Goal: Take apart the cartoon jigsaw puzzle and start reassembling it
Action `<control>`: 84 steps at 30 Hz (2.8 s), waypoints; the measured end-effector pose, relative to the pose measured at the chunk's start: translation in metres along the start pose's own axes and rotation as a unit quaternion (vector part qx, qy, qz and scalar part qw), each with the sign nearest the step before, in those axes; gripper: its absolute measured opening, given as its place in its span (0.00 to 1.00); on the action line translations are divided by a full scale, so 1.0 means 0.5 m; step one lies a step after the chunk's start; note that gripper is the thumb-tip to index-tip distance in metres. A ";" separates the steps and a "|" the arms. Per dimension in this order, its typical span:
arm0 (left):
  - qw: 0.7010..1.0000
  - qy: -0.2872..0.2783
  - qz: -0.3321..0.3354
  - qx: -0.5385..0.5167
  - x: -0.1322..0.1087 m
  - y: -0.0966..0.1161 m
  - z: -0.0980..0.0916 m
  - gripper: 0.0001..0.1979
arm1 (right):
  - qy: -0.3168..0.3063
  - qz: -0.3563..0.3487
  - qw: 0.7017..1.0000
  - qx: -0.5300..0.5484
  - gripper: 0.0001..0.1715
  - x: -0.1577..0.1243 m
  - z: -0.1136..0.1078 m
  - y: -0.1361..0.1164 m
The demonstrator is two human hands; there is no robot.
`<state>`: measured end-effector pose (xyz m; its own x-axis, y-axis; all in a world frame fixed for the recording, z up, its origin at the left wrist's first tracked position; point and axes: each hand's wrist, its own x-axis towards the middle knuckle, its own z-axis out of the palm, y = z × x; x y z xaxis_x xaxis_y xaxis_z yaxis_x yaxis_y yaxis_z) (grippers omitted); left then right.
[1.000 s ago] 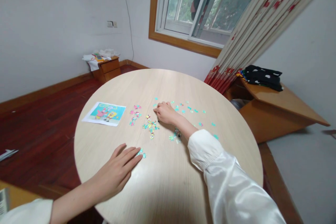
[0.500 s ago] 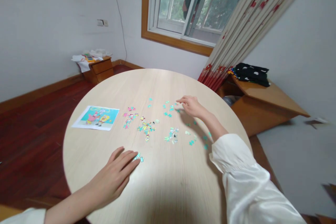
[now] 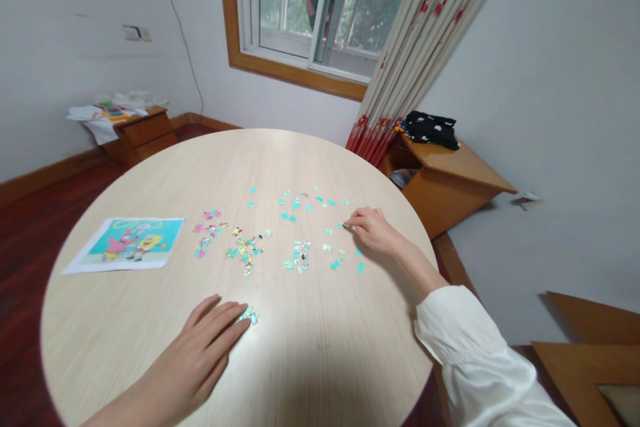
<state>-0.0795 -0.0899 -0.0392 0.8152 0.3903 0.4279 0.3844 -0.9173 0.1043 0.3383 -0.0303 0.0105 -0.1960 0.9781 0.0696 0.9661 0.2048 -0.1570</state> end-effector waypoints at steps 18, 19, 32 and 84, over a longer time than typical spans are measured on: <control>0.999 -0.006 -0.050 -0.021 0.009 0.025 -0.010 0.22 | -0.102 -0.132 0.985 -0.032 0.19 0.114 0.013 -0.219; 0.998 -0.006 -0.055 -0.024 0.011 0.027 -0.011 0.23 | -0.104 -0.143 0.984 -0.035 0.19 0.123 0.014 -0.232; 0.998 -0.011 -0.059 -0.034 0.015 0.030 -0.016 0.23 | -0.075 -0.233 0.969 -0.033 0.20 0.245 0.050 -0.378; 0.998 -0.003 -0.049 -0.043 0.013 0.022 -0.011 0.22 | -0.050 -0.118 0.974 -0.187 0.17 0.073 0.032 -0.198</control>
<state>-0.0723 -0.0977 -0.0304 0.7784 0.4786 0.4063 0.4236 -0.8781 0.2226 0.2329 -0.0145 0.0125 -0.4165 0.9083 -0.0394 0.8824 0.4143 0.2232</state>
